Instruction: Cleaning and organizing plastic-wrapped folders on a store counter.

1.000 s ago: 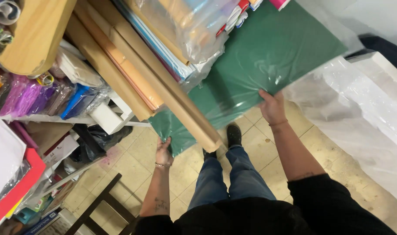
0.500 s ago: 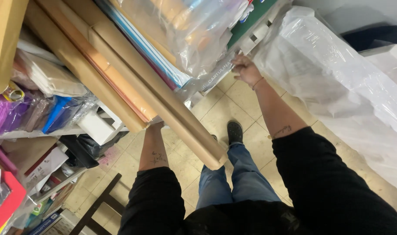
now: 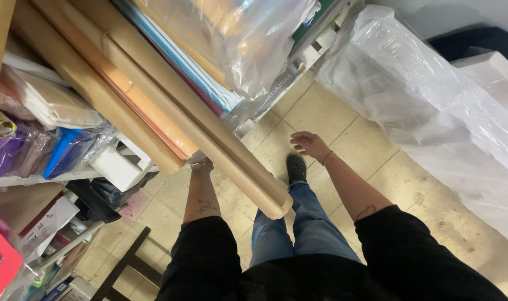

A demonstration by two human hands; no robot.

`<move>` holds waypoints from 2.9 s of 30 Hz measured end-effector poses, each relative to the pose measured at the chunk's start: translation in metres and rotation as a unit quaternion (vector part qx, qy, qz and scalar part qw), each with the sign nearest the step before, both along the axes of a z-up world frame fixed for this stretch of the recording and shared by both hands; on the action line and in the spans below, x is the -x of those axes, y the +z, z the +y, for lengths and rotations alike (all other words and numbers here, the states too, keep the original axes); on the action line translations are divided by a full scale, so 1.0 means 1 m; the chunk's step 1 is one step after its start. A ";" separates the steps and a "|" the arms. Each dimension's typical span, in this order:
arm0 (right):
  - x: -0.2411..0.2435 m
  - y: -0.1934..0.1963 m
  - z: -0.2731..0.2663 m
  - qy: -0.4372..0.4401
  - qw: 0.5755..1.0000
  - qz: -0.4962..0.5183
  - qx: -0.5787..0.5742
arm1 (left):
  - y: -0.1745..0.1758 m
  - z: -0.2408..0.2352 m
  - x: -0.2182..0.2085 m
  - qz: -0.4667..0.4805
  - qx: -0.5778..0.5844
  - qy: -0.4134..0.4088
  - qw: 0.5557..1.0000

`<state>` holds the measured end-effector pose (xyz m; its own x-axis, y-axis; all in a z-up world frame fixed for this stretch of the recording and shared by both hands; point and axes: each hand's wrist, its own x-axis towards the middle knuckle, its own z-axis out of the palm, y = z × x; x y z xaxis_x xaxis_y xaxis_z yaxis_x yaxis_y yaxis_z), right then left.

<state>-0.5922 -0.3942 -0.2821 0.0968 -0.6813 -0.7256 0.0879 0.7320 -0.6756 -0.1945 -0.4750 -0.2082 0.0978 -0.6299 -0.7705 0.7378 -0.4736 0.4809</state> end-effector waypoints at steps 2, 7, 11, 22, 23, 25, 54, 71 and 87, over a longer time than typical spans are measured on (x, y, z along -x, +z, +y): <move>-0.003 0.014 0.013 0.034 0.999 0.019 -0.001 | -0.017 0.002 -0.002 -0.004 -0.025 0.010 1.000; -0.012 0.045 0.048 0.105 0.994 0.031 0.003 | -0.045 0.011 -0.012 -0.013 -0.079 0.047 0.996; -0.012 0.045 0.089 0.195 0.979 0.034 0.041 | -0.057 0.031 -0.030 -0.011 -0.110 0.095 0.989; -0.068 0.160 0.107 0.463 0.866 0.058 0.177 | 0.061 0.267 -0.015 -0.206 0.051 -0.206 0.955; -0.078 0.170 0.106 0.481 0.849 0.062 0.209 | 0.080 0.287 -0.018 -0.229 0.050 -0.244 0.941; -0.103 0.189 0.104 0.521 0.820 0.049 0.233 | 0.110 0.325 -0.035 -0.278 0.061 -0.214 0.934; -0.701 0.399 0.495 0.932 0.088 -0.012 0.350 | 0.245 0.922 -0.197 -0.474 -0.114 0.306 0.817; -0.983 0.431 0.784 0.892 -0.202 -0.228 0.335 | 0.331 1.040 -0.313 -0.549 -0.312 0.505 0.588; -1.093 0.420 1.106 0.849 -0.235 -0.383 0.278 | 0.368 1.292 -0.409 -0.537 -0.638 0.440 0.334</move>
<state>0.5007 0.7122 0.1375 -0.2770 0.9546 -0.1095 0.5804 0.0755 -0.8108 0.2150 0.8166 0.1594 0.4637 0.7805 0.4193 0.5884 -0.6251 0.5129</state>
